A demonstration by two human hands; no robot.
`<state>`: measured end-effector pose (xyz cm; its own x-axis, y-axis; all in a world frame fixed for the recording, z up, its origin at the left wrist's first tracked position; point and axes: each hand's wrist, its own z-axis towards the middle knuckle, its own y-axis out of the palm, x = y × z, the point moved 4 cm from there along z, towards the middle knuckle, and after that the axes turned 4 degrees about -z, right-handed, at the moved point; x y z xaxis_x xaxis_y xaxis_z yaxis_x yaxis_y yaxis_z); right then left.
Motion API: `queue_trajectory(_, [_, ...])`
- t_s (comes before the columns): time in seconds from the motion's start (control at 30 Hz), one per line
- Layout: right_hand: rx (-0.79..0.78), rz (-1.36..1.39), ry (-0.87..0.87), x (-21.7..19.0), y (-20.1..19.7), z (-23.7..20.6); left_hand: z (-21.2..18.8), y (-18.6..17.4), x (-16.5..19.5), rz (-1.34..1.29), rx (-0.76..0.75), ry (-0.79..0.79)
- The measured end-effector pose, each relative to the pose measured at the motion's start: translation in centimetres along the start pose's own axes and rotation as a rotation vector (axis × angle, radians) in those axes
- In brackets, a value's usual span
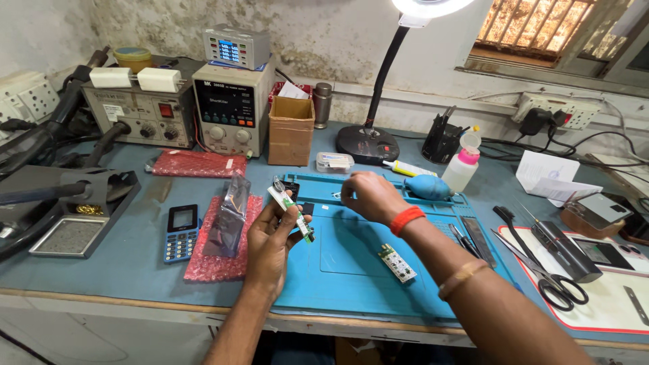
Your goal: The person sits at an electronics repair workbench and handles a small circuit board, turning it over and aligning it with a keypad component. They then move to a soldering station, open a container of flux paste, and dip a brush into the flux and a bottle, preparing to apply it to the board.
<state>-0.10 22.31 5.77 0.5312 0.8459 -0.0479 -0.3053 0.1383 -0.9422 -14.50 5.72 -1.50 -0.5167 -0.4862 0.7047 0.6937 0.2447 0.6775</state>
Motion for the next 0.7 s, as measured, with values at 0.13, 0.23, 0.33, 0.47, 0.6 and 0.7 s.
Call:
queue_trajectory(0.13, [0.046, 0.060, 0.051, 0.7, -2.3, -3.8, -0.1, 0.3, -0.4, -0.015, -0.084, -0.080])
queue_trajectory(0.23, [-0.072, 0.026, 0.258, 0.4, -3.2, -7.3, -0.3, 0.7, -0.4, -0.113, -0.183, -0.175])
queue_trajectory(0.33, [-0.265, -0.022, 0.431, -0.5, -3.7, -11.3, -0.7, 1.5, 0.0, -0.183, -0.297, -0.214])
queue_trajectory(0.47, [-0.326, 0.038, 0.407, -2.1, -4.0, -13.9, -1.4, 2.7, 0.5, -0.228, -0.384, -0.222])
queue_trajectory(0.6, [-0.338, 0.138, 0.349, -2.3, -4.2, -14.6, -2.2, 3.8, 0.8, -0.245, -0.450, -0.259])
queue_trajectory(0.7, [-0.320, 0.195, 0.300, -2.0, -4.5, -15.1, -2.6, 4.4, 0.8, -0.272, -0.459, -0.275])
